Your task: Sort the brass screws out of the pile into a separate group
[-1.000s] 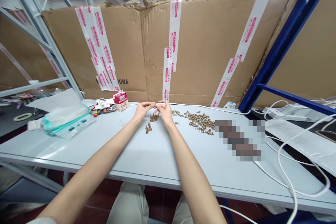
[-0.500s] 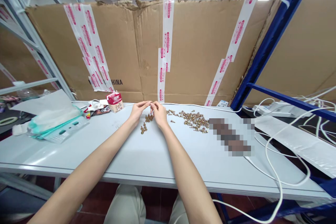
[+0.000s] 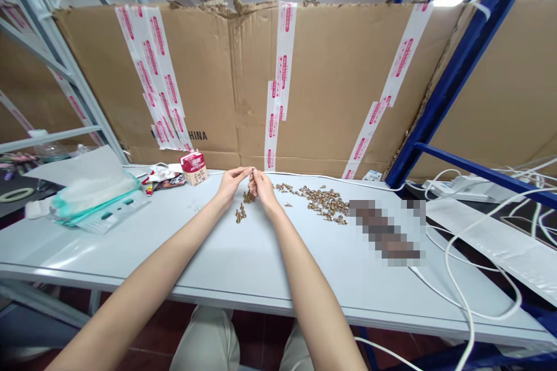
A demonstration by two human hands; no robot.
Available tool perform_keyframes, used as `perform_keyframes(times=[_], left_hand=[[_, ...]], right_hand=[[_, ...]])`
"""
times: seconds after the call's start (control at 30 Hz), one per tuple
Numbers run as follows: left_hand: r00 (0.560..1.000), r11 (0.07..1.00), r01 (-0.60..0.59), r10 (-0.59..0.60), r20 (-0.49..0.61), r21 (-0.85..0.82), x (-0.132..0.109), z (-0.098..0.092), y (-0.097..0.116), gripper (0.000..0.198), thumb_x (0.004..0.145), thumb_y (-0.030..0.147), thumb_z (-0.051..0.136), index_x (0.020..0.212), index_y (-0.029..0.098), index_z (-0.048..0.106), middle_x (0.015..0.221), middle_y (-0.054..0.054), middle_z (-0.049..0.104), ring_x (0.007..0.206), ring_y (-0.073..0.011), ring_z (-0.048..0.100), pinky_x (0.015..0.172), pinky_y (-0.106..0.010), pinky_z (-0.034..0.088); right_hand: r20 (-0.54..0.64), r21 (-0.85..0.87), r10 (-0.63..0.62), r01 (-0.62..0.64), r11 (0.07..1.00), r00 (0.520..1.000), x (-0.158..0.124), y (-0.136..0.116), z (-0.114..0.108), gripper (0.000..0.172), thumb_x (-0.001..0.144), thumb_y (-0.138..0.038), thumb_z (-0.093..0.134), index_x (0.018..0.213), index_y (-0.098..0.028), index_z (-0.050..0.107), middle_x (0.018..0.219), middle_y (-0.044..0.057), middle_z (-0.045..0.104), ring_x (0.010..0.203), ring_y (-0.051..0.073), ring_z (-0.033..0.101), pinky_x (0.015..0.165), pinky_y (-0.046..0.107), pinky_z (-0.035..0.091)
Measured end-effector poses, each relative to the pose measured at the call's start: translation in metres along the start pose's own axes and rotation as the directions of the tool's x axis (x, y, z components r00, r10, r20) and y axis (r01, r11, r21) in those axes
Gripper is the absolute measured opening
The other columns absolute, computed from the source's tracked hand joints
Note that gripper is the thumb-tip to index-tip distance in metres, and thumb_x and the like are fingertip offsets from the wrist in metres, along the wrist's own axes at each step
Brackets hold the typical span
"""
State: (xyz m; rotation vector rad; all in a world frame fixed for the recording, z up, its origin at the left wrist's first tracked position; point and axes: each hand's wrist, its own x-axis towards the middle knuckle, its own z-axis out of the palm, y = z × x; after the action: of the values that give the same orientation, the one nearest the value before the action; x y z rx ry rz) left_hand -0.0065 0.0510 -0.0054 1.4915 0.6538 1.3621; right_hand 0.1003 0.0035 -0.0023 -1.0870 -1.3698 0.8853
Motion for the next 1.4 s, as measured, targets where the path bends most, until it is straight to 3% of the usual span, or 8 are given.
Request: perform_keyframes(times=[0.1,0.2,0.33,0.53,0.77,0.97,1.2,1.4], left_hand=[[0.999,1.0,-0.023,0.022,-0.027,-0.02,-0.001,0.001,0.001,0.028,0.064,0.037,0.066,0.081,0.014,0.07,0.088,-0.008,0.068,0.086,-0.0182,0.059,0.083,-0.03,0.041],[1.0,0.999,-0.021,0.02,-0.009,-0.049,-0.003,0.005,0.003,0.027,0.065,0.036,0.066,0.081,0.014,0.07,0.086,-0.007,0.068,0.085,-0.0176,0.059,0.084,-0.03,0.04],[1.0,0.994,-0.013,0.014,0.007,-0.113,-0.005,0.009,0.008,0.027,0.065,0.036,0.067,0.08,0.014,0.07,0.083,-0.006,0.068,0.082,-0.0163,0.058,0.084,-0.03,0.039],[0.997,0.989,-0.035,0.044,0.058,-0.141,-0.007,0.012,0.016,0.022,0.066,0.036,0.066,0.07,0.015,0.07,0.074,-0.003,0.065,0.077,-0.0137,0.056,0.083,-0.027,0.038],[0.999,0.986,-0.045,0.044,-0.012,-0.163,-0.007,0.012,0.015,0.022,0.065,0.033,0.067,0.078,0.015,0.07,0.082,-0.005,0.067,0.081,-0.015,0.058,0.082,-0.027,0.039],[0.999,0.983,-0.049,0.048,-0.011,-0.176,-0.008,0.014,0.016,0.022,0.066,0.034,0.067,0.077,0.015,0.07,0.083,-0.007,0.067,0.082,-0.0157,0.058,0.083,-0.028,0.039],[0.989,0.98,-0.145,0.147,0.005,-0.138,-0.01,0.02,0.027,0.021,0.07,0.033,0.063,0.08,0.017,0.07,0.079,-0.004,0.064,0.079,-0.0135,0.055,0.077,-0.025,0.04],[0.971,0.972,-0.234,0.234,-0.044,0.001,-0.009,0.018,0.032,0.015,0.069,0.029,0.065,0.076,0.017,0.07,0.072,-0.003,0.06,0.073,-0.0121,0.053,0.071,-0.025,0.039]], right_hand=[[-0.156,-0.341,-0.165,0.104,0.934,0.974,-0.005,0.0,0.001,0.031,0.083,-0.049,0.035,0.075,-0.021,0.045,0.053,-0.004,0.049,0.049,0.01,0.044,0.051,0.021,0.031],[-0.22,-0.423,-0.235,0.124,0.898,0.947,-0.006,0.002,0.002,0.031,0.084,-0.046,0.035,0.071,-0.021,0.046,0.053,-0.003,0.048,0.052,0.011,0.045,0.054,0.022,0.03],[-0.165,-0.04,-0.163,0.159,0.987,0.973,-0.001,0.004,0.004,0.036,0.081,-0.051,0.037,0.063,-0.02,0.038,0.044,-0.006,0.034,0.041,0.009,0.031,0.044,0.021,0.023],[0.072,0.394,-0.041,0.009,0.919,0.997,0.004,0.001,0.001,0.039,0.076,-0.056,0.043,0.062,-0.02,0.034,0.04,-0.009,0.026,0.035,0.005,0.017,0.038,0.02,0.014],[-0.193,0.002,-0.194,0.198,0.98,0.962,-0.001,-0.003,0.003,0.032,0.079,-0.051,0.044,0.079,-0.02,0.047,0.046,-0.007,0.041,0.039,0.007,0.032,0.041,0.02,0.024],[-0.301,-0.254,-0.331,0.26,0.932,0.894,-0.006,-0.005,0.004,0.03,0.082,-0.044,0.042,0.069,-0.018,0.051,0.048,-0.005,0.042,0.046,0.008,0.038,0.051,0.021,0.029],[-0.335,0.116,-0.235,0.287,0.951,0.912,-0.001,-0.008,0.013,0.033,0.079,-0.048,0.045,0.065,-0.018,0.045,0.052,-0.006,0.032,0.044,0.007,0.029,0.042,0.02,0.023],[-0.152,0.536,-0.075,0.146,0.832,0.985,-0.001,-0.018,0.014,0.033,0.071,-0.049,0.056,0.068,-0.019,0.043,0.052,-0.008,0.024,0.039,0.003,0.017,0.035,0.017,0.013]])
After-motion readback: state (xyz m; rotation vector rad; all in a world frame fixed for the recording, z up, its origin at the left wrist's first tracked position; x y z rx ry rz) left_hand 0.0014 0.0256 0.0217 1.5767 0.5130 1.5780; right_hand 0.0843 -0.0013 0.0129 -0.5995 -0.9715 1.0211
